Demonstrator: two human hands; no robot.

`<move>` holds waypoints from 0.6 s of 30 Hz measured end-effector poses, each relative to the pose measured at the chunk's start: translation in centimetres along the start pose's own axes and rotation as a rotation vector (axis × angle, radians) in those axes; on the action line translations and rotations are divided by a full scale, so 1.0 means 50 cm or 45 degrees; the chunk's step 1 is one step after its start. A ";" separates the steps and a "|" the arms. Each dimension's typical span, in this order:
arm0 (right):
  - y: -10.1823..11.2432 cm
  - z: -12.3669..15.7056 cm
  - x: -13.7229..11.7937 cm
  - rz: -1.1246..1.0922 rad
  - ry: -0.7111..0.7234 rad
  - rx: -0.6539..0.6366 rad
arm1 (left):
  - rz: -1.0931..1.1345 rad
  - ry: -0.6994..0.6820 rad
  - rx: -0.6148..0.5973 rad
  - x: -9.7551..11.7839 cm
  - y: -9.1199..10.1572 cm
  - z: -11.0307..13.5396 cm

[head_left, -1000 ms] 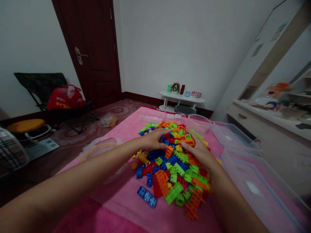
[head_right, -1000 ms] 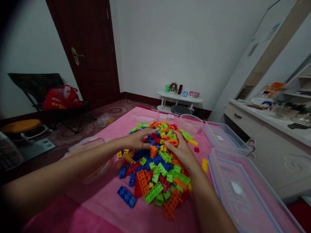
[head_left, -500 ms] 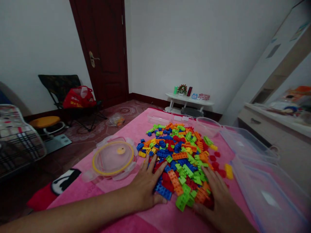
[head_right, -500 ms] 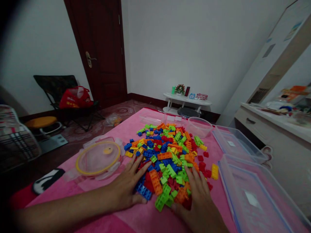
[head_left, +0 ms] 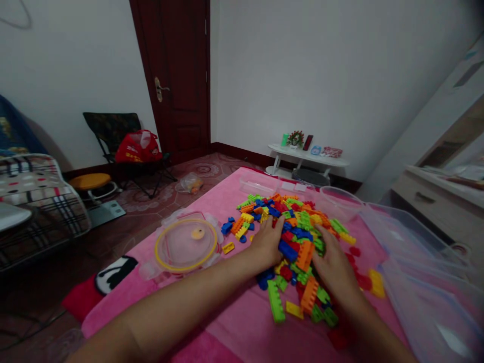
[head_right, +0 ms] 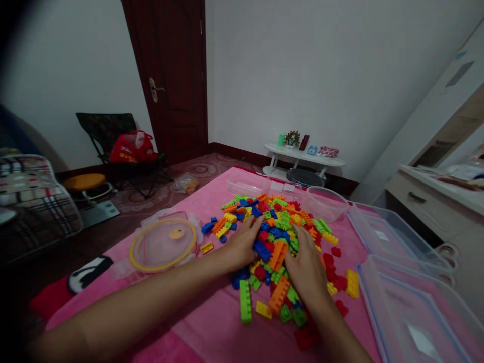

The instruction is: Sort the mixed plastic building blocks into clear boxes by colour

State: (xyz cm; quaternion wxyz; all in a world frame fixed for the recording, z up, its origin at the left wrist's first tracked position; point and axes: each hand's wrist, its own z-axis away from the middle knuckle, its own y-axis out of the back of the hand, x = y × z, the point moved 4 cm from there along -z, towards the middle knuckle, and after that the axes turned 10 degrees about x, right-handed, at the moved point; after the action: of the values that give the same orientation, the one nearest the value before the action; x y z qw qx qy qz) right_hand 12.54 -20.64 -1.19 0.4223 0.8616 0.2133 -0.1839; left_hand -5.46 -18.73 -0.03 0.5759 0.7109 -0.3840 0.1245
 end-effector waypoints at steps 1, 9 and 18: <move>0.001 -0.002 0.003 0.016 -0.017 0.013 | -0.067 -0.023 -0.047 0.004 0.017 0.008; 0.036 0.025 0.025 -0.081 -0.291 0.114 | -0.675 -0.019 -0.062 -0.086 0.187 0.222; 0.023 0.029 0.022 -0.168 -0.245 0.101 | -0.878 0.026 -0.040 -0.242 0.241 0.291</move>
State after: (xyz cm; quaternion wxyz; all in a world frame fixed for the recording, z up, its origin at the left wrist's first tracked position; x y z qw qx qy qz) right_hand 13.88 -22.20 -1.84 0.3933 0.8401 0.2205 -0.3014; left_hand -25.78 -27.66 -3.23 0.5989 0.7885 -0.1173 -0.0764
